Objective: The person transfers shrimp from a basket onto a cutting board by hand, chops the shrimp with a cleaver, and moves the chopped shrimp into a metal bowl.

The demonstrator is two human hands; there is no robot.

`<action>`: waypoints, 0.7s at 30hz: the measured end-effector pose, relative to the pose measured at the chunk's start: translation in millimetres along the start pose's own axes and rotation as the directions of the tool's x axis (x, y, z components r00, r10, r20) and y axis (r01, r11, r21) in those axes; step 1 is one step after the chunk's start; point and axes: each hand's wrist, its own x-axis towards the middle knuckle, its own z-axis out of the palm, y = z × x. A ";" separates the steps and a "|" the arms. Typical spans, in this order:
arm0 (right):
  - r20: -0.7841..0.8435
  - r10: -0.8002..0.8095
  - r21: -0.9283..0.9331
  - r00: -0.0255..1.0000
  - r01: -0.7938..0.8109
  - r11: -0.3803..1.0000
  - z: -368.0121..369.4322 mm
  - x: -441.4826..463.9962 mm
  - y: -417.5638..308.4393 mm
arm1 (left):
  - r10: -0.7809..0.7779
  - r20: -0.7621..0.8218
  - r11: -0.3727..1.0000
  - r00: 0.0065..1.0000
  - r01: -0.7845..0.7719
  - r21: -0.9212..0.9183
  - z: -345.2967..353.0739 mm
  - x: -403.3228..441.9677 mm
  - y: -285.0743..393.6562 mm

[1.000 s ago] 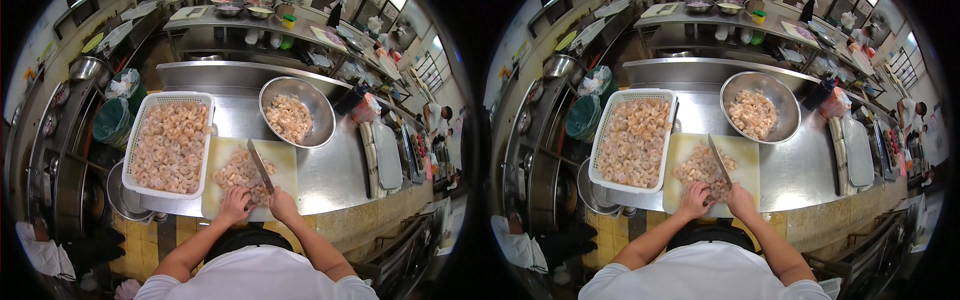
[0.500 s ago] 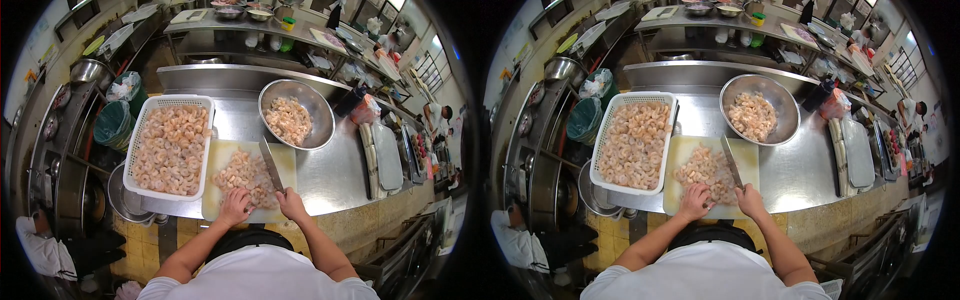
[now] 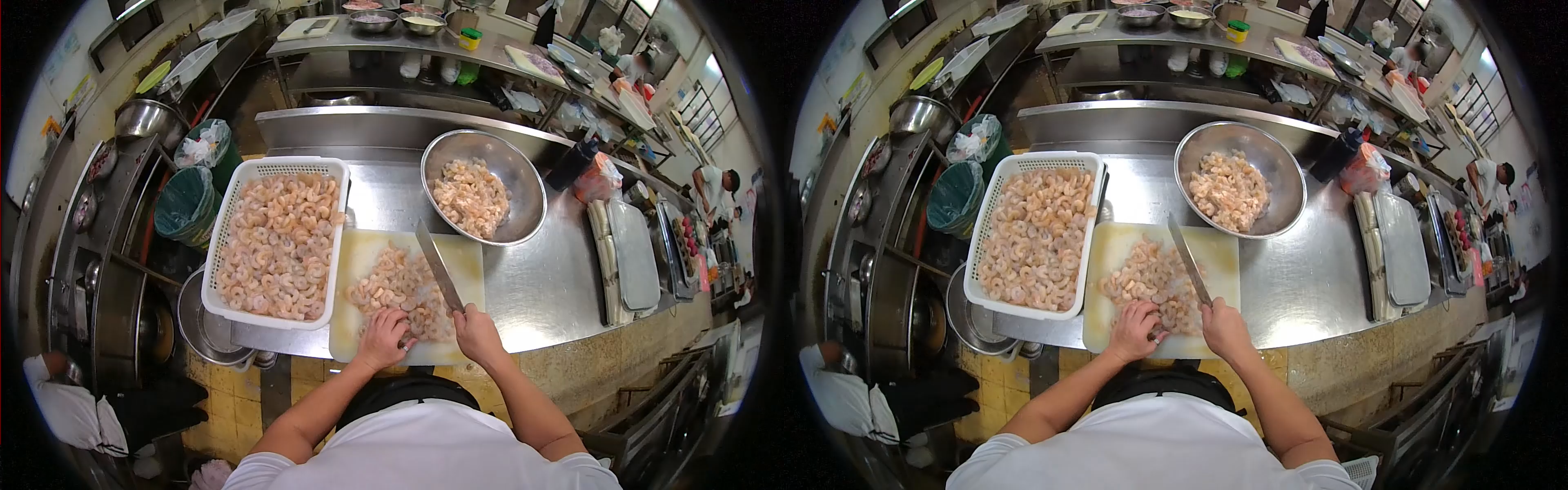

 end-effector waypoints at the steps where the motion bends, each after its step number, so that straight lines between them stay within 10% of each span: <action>1: -0.006 0.003 0.009 1.000 -0.003 1.000 2.7 -3.5 0.7 | -0.001 0.002 1.000 1.000 0.001 -0.004 0.4 -1.1 0.4; 21: -0.052 0.020 0.096 0.998 -0.015 0.995 47.2 -16.4 -10.8 | 0.009 0.022 1.000 1.000 -0.009 -0.005 -1.2 -1.9 -2.8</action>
